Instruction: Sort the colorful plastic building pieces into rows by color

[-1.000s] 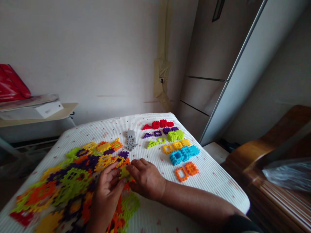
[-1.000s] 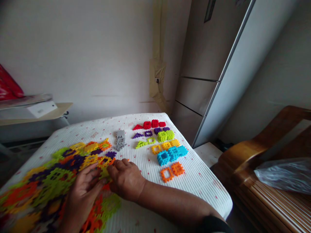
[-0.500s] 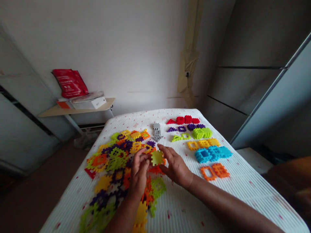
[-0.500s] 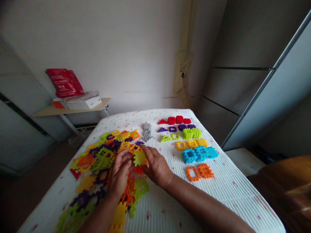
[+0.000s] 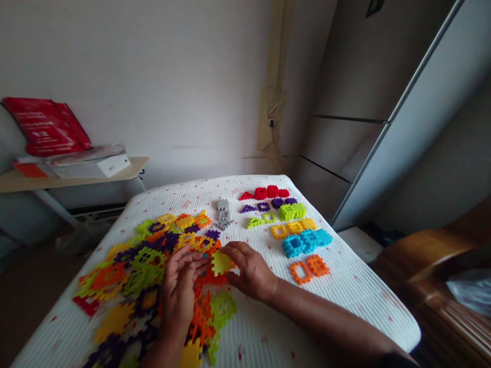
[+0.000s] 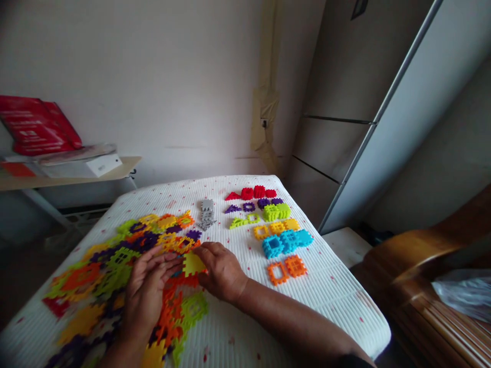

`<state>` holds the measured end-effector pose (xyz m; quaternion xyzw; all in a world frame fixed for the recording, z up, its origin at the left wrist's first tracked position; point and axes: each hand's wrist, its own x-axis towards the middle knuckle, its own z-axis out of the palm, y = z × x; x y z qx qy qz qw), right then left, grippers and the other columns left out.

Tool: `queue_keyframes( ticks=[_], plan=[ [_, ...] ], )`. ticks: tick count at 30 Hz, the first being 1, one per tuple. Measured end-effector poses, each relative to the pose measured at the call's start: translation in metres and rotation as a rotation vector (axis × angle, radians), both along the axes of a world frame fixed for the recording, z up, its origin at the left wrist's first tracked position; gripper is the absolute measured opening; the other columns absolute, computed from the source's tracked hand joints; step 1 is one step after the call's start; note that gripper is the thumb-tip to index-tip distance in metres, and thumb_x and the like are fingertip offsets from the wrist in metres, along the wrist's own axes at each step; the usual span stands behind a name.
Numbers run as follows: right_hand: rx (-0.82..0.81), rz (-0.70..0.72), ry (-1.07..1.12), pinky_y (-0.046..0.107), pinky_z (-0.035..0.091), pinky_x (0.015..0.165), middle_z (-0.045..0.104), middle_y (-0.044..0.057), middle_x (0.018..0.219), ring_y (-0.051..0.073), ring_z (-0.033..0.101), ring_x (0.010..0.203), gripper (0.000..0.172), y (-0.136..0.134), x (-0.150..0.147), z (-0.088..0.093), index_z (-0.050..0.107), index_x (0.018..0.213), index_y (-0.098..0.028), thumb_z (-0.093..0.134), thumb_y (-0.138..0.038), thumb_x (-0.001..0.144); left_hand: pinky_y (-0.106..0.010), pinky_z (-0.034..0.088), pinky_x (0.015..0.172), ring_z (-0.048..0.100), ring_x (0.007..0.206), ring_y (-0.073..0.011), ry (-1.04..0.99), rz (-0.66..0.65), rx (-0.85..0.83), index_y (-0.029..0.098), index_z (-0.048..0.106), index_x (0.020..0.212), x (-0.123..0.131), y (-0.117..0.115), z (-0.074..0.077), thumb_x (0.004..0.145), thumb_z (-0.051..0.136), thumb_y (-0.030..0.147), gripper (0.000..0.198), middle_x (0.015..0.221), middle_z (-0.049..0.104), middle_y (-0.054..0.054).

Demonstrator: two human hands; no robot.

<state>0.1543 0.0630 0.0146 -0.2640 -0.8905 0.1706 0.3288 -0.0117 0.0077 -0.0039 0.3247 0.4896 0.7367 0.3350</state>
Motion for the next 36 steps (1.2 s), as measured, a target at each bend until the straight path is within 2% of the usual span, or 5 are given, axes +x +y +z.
queue_keyframes(
  ticks=[16, 22, 27, 32, 36],
  plan=[
    [-0.010, -0.106, 0.267, 0.039, 0.051, 0.082, 0.052, 0.013, 0.122, 0.023, 0.053, 0.103, 0.072, 0.012, 0.009, -0.008, 0.031, 0.138, -0.024, 0.056, -0.007, 0.073, -0.033, 0.054, 0.073, 0.065, 0.078, -0.0162, 0.049, -0.014, -0.014, 0.021, 0.050, 0.111, 0.000, -0.001, -0.001, 0.081, 0.055, 0.032, 0.032, 0.091, 0.060, -0.002],
    [-0.107, -0.123, 0.318, 0.033, 0.052, 0.072, 0.055, 0.011, 0.117, 0.017, 0.056, 0.084, 0.066, 0.010, 0.008, -0.011, 0.032, 0.136, -0.023, 0.062, -0.020, 0.077, -0.033, 0.054, 0.073, 0.065, 0.080, -0.0161, 0.052, -0.017, -0.007, 0.021, 0.050, 0.112, -0.001, -0.001, -0.003, 0.082, 0.054, 0.032, 0.032, 0.092, 0.060, -0.003],
    [-0.282, -0.144, 0.345, 0.026, 0.049, 0.062, 0.057, 0.007, 0.108, 0.013, 0.054, 0.072, 0.061, 0.015, 0.005, -0.027, 0.036, 0.132, -0.021, 0.062, -0.030, 0.078, -0.033, 0.054, 0.073, 0.065, 0.081, -0.0168, 0.074, 0.008, 0.011, 0.020, 0.050, 0.110, 0.000, -0.002, -0.001, 0.083, 0.053, 0.031, 0.030, 0.092, 0.059, -0.003],
    [-0.346, -0.242, 0.299, 0.029, 0.049, 0.066, 0.056, 0.006, 0.106, 0.012, 0.053, 0.072, 0.065, 0.023, 0.000, -0.050, 0.039, 0.130, -0.021, 0.066, -0.021, 0.070, -0.033, 0.054, 0.071, 0.065, 0.077, -0.0165, 0.061, 0.064, 0.036, 0.020, 0.052, 0.106, -0.001, -0.003, 0.005, 0.081, 0.055, 0.031, 0.028, 0.090, 0.061, -0.003],
    [-0.336, -0.292, 0.255, 0.031, 0.050, 0.069, 0.054, 0.007, 0.107, 0.013, 0.052, 0.071, 0.069, 0.027, -0.004, -0.054, 0.042, 0.127, -0.020, 0.068, -0.014, 0.063, -0.032, 0.054, 0.070, 0.065, 0.076, -0.0160, 0.060, 0.105, 0.092, 0.020, 0.053, 0.106, -0.005, -0.004, 0.014, 0.079, 0.057, 0.028, 0.029, 0.089, 0.061, -0.002]
  ],
)
